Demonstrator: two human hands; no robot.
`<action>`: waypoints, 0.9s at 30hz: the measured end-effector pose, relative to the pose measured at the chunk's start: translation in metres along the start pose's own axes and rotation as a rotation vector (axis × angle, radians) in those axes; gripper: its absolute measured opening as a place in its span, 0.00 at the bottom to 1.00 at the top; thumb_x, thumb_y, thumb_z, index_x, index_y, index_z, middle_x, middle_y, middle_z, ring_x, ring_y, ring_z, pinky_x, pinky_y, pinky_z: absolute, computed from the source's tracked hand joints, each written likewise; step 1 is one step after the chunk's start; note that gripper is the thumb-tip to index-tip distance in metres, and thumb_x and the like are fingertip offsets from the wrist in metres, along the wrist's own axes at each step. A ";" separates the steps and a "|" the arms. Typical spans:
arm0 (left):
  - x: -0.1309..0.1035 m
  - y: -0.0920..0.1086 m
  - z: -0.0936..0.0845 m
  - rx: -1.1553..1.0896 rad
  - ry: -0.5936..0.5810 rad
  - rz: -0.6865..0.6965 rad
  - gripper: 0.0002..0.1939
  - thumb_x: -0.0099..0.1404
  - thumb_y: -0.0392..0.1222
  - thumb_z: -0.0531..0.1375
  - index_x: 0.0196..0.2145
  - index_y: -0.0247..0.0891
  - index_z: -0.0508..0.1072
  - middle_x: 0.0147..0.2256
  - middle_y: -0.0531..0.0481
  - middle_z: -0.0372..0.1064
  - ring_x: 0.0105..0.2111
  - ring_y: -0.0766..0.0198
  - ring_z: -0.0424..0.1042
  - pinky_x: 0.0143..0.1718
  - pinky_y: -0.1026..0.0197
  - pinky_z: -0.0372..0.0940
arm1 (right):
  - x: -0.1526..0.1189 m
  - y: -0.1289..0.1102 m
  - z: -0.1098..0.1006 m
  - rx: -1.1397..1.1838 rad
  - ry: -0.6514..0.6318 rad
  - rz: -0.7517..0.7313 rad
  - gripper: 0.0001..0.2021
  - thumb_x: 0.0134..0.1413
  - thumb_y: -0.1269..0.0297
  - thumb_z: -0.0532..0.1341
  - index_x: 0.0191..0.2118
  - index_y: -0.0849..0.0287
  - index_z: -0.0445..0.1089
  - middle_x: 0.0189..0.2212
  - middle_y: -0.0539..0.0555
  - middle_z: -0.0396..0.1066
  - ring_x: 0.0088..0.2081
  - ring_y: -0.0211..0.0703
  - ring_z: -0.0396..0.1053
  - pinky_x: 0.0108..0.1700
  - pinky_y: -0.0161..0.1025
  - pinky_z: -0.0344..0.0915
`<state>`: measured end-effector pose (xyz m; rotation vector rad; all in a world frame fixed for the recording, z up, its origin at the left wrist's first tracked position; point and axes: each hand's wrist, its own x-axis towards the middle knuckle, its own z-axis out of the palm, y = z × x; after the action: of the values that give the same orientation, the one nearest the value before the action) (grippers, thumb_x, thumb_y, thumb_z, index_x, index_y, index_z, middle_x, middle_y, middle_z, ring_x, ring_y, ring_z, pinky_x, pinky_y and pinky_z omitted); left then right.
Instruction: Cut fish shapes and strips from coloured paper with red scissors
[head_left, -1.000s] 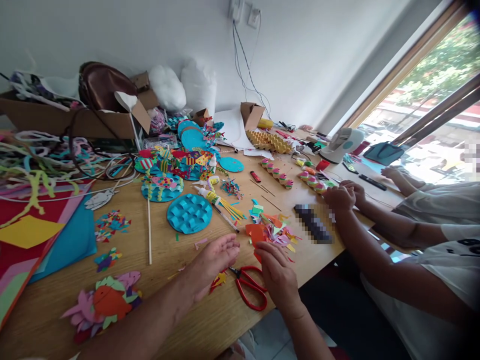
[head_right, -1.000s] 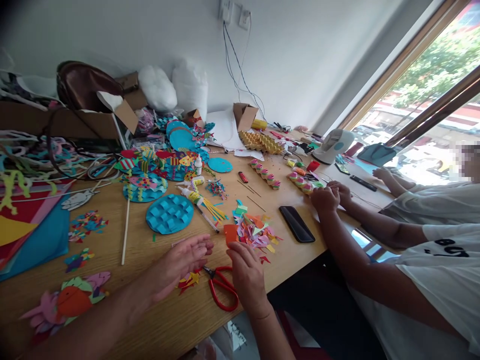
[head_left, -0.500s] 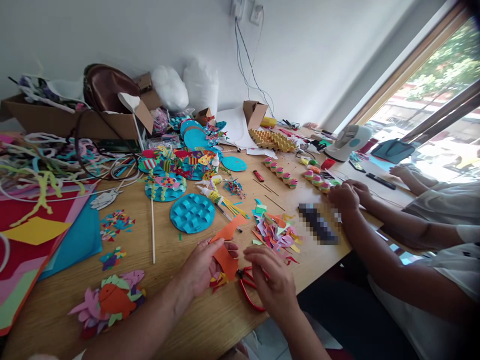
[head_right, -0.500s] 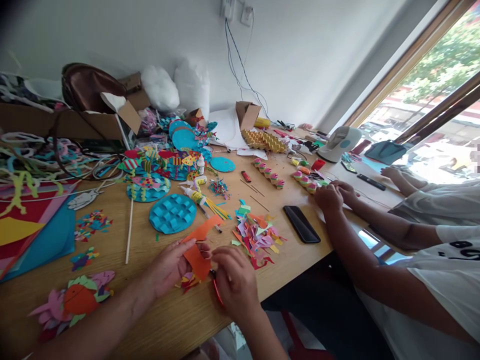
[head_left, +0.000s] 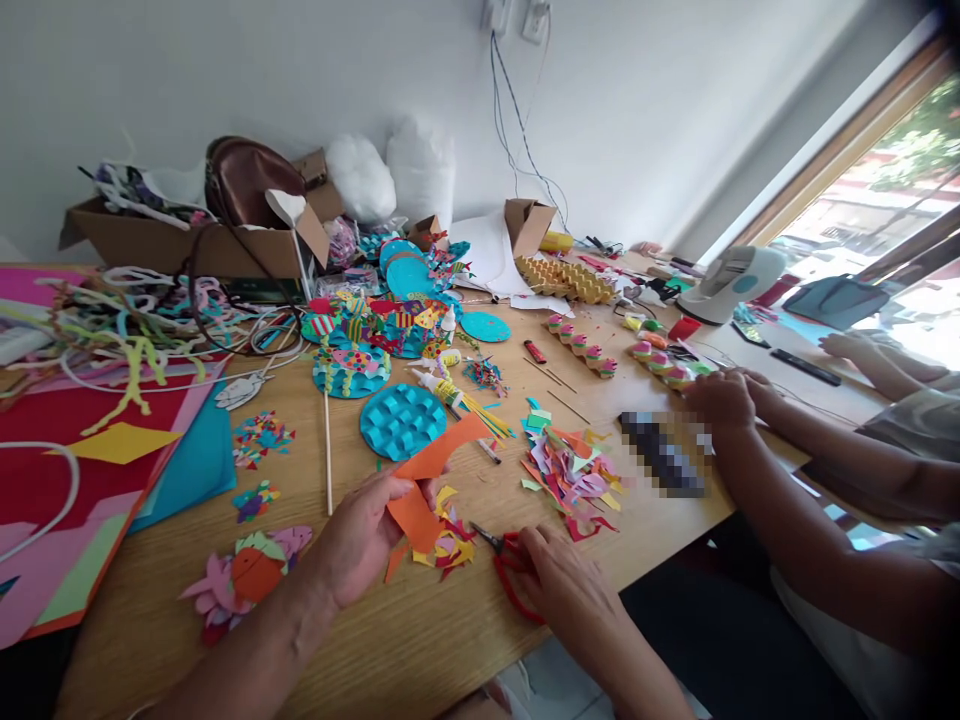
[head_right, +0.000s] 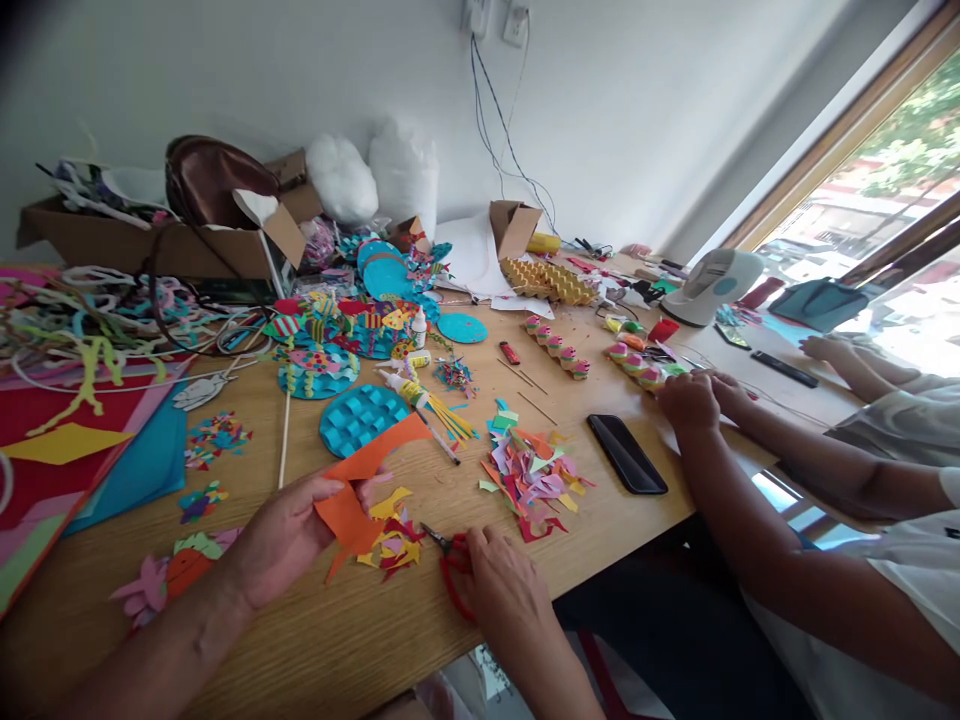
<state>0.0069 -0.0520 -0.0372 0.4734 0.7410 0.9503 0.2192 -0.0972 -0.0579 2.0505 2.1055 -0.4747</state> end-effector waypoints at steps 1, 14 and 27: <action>-0.002 0.001 0.001 0.052 0.004 0.018 0.10 0.55 0.33 0.54 0.32 0.32 0.76 0.30 0.47 0.73 0.34 0.63 0.68 0.38 0.63 0.62 | 0.000 -0.001 0.000 -0.014 0.000 0.010 0.06 0.51 0.68 0.53 0.33 0.60 0.66 0.33 0.58 0.70 0.35 0.49 0.68 0.32 0.37 0.57; -0.019 0.005 0.015 0.334 0.000 0.029 0.11 0.53 0.39 0.61 0.34 0.38 0.64 0.22 0.53 0.72 0.24 0.66 0.68 0.30 0.63 0.61 | 0.010 0.015 -0.004 1.473 0.229 -0.066 0.11 0.42 0.61 0.62 0.31 0.60 0.63 0.24 0.49 0.63 0.22 0.34 0.58 0.24 0.33 0.55; -0.022 -0.001 0.006 0.349 -0.038 -0.002 0.07 0.54 0.42 0.61 0.30 0.37 0.68 0.23 0.50 0.74 0.23 0.63 0.70 0.27 0.62 0.62 | 0.020 -0.026 -0.026 1.669 0.170 -0.116 0.17 0.37 0.62 0.67 0.30 0.59 0.58 0.21 0.45 0.61 0.20 0.31 0.59 0.21 0.29 0.52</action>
<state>0.0032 -0.0717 -0.0261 0.7933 0.8767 0.8093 0.1951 -0.0703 -0.0374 2.4326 1.9391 -2.8541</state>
